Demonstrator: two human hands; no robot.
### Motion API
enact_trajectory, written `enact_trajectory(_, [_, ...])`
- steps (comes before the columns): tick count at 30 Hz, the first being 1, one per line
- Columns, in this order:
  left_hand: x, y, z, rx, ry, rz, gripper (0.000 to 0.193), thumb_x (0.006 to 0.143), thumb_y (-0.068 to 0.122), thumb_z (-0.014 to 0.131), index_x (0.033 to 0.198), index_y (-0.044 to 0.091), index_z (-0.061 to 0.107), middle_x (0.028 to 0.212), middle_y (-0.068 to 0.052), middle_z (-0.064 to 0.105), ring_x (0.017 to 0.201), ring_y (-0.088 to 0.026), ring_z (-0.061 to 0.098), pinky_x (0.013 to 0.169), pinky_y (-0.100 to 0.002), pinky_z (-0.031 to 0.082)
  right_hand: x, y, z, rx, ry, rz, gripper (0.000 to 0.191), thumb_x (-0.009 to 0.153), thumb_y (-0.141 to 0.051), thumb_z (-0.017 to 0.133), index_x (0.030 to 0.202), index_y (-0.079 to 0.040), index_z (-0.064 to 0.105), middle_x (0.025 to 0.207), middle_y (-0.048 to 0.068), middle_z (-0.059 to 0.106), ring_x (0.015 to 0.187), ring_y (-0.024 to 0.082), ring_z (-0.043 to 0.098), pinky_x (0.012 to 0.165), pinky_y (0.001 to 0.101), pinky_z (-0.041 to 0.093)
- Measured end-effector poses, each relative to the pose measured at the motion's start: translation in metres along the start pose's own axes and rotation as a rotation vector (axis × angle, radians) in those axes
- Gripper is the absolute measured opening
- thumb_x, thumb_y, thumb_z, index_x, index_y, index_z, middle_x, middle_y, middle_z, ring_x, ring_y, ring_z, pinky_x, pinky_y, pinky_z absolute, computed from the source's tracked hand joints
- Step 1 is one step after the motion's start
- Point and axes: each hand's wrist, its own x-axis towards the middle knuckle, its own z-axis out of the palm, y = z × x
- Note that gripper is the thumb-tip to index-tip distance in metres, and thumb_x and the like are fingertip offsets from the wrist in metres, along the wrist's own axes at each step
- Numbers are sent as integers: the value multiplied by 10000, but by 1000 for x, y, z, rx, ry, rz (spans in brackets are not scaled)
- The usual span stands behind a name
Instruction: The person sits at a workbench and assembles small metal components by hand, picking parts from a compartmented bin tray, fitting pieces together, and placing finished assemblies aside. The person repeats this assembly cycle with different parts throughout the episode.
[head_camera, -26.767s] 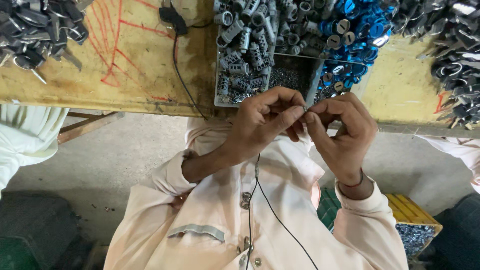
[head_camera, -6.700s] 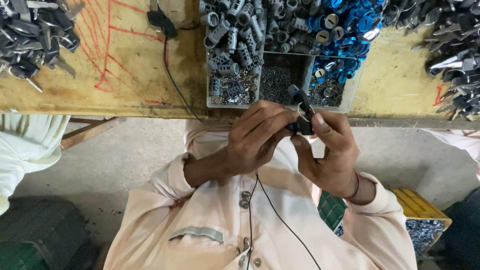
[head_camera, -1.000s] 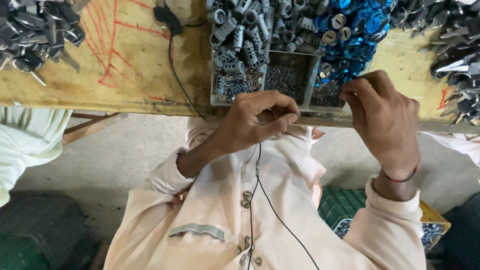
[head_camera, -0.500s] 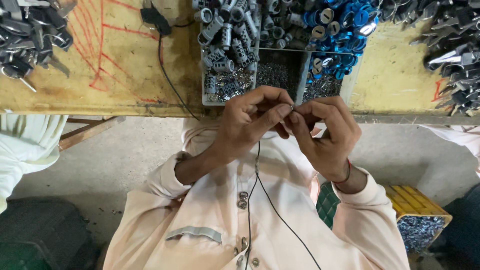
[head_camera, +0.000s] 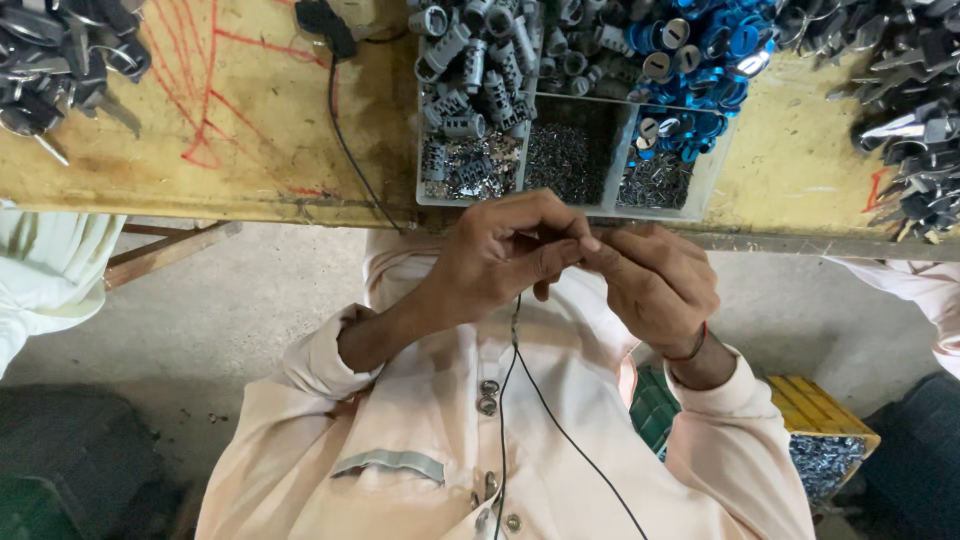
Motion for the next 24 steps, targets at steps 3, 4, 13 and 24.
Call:
enact_trajectory(3, [-14,4,-4,77,-33,-111,232,1019,157,676,1194,5,693,945,-8,679,715,-43,578,591,-214,483,7,-1,-9,576,-97,445,364,824,51,790,1144,-56,654,975,69,712,777,195,730,668,276,597])
enact_trajectory(4, [-19,5,-5,-15,-65,-147,218,1022,169,677,1167,8,690,924,-5,670,709,-47,593,595,-219,501,12,-3,-10,820,-138,686,416,812,19,766,1185,-86,615,983,49,721,778,169,741,656,252,614])
enact_trajectory(13, [-32,7,-5,22,-285,-54,153,1035,168,701,1081,23,682,990,-9,679,802,-84,652,683,-235,553,77,-6,42,-162,-450,3,456,877,-54,778,1313,-101,653,972,113,597,769,245,648,637,377,505])
enact_trajectory(24, [-13,8,-10,162,160,103,174,1043,152,685,1140,10,654,1033,-24,686,947,-75,669,841,-268,603,45,-10,2,216,-207,330,315,970,87,750,1198,-38,572,1233,126,652,966,193,671,809,291,549])
